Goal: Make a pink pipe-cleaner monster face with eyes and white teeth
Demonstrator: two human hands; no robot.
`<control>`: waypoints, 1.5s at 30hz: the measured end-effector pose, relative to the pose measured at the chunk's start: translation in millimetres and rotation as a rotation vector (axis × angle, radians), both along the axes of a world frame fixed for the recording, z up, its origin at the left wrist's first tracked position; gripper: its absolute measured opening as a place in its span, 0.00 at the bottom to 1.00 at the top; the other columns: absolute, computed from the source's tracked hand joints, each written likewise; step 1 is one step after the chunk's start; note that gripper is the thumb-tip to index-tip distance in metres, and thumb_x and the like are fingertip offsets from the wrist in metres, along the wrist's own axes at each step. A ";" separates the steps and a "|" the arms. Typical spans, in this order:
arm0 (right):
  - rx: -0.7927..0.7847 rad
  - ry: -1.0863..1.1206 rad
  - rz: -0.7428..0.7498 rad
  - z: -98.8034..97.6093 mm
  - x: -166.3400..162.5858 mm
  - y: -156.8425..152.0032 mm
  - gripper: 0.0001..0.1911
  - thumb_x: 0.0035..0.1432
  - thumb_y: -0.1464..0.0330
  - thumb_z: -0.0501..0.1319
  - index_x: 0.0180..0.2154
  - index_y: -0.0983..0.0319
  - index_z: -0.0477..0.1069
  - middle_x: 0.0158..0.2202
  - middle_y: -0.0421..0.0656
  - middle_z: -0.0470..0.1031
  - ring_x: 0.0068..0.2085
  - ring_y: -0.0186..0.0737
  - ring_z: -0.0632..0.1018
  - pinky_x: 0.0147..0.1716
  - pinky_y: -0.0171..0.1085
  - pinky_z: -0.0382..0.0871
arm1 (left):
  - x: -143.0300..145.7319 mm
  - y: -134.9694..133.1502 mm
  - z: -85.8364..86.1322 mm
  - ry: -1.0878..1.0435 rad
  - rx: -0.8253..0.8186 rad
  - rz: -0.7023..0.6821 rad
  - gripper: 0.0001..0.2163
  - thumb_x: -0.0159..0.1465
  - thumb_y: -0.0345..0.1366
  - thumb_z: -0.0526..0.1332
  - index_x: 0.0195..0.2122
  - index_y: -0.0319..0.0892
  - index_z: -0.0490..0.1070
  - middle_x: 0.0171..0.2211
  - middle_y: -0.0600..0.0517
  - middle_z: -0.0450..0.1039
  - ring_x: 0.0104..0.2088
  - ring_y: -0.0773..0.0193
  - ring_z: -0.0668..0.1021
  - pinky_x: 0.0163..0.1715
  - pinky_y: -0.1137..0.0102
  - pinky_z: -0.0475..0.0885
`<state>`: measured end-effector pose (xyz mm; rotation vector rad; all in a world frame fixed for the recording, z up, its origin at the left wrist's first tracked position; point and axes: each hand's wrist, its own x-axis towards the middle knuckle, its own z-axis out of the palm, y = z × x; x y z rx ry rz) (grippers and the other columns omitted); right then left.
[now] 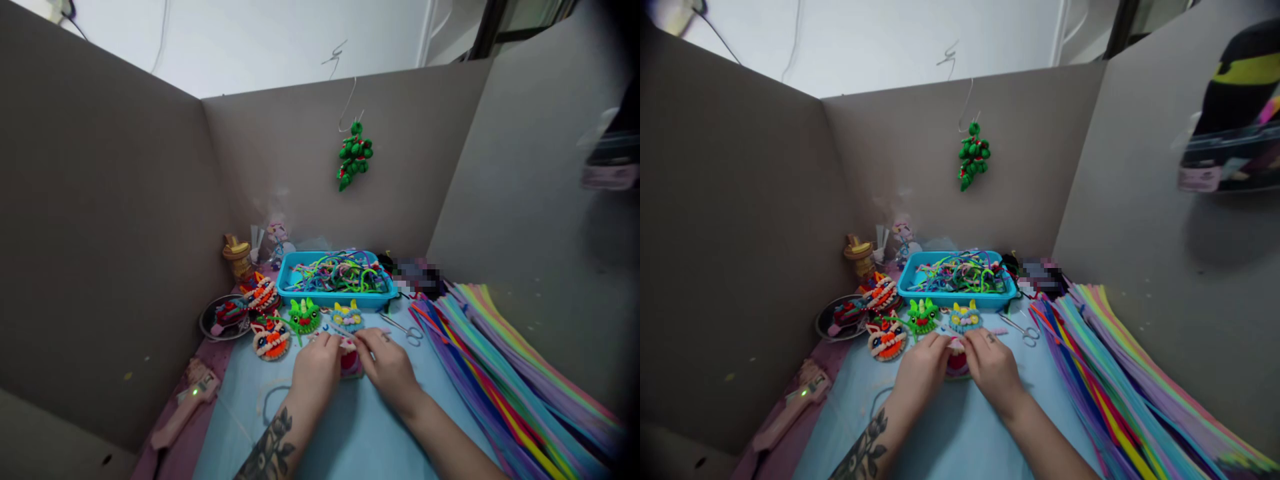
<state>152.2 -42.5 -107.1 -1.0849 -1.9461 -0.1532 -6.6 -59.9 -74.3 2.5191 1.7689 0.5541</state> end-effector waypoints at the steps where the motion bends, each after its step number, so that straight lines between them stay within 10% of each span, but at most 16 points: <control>1: 0.002 -0.003 -0.002 0.2 0.0 0.0 0.08 0.63 0.72 0.52 0.37 0.62 0.69 0.31 0.45 0.74 0.34 0.41 0.76 0.35 0.37 0.69 | 0.1 -0.1 -0.2 0.001 0.003 -0.005 0.07 0.65 0.31 0.54 0.39 0.44 0.70 0.35 0.51 0.74 0.35 0.61 0.77 0.32 0.71 0.68; 28: -0.044 -0.255 -0.031 -8.0 -14.0 -7.2 0.10 0.58 0.78 0.52 0.30 0.61 0.69 0.29 0.46 0.73 0.32 0.44 0.73 0.31 0.40 0.65 | -3.0 -1.5 -3.3 0.150 0.119 -0.079 0.08 0.60 0.26 0.56 0.31 0.43 0.74 0.29 0.49 0.74 0.32 0.58 0.76 0.31 0.69 0.68; 38: -0.267 0.010 0.516 27.9 4.1 -14.7 0.07 0.60 0.73 0.54 0.31 0.61 0.68 0.29 0.42 0.73 0.32 0.35 0.73 0.32 0.33 0.65 | -29.8 10.3 15.4 -0.553 -0.333 -0.271 0.07 0.59 0.35 0.61 0.27 0.41 0.77 0.27 0.50 0.75 0.31 0.64 0.75 0.33 0.73 0.66; 45: -0.385 0.195 0.613 36.0 3.7 -23.6 0.05 0.61 0.70 0.55 0.33 0.61 0.69 0.31 0.42 0.73 0.35 0.35 0.73 0.36 0.34 0.67 | -40.6 8.9 24.9 -0.863 -0.572 -0.404 0.14 0.54 0.46 0.65 0.25 0.37 0.77 0.24 0.50 0.73 0.26 0.66 0.73 0.29 0.73 0.65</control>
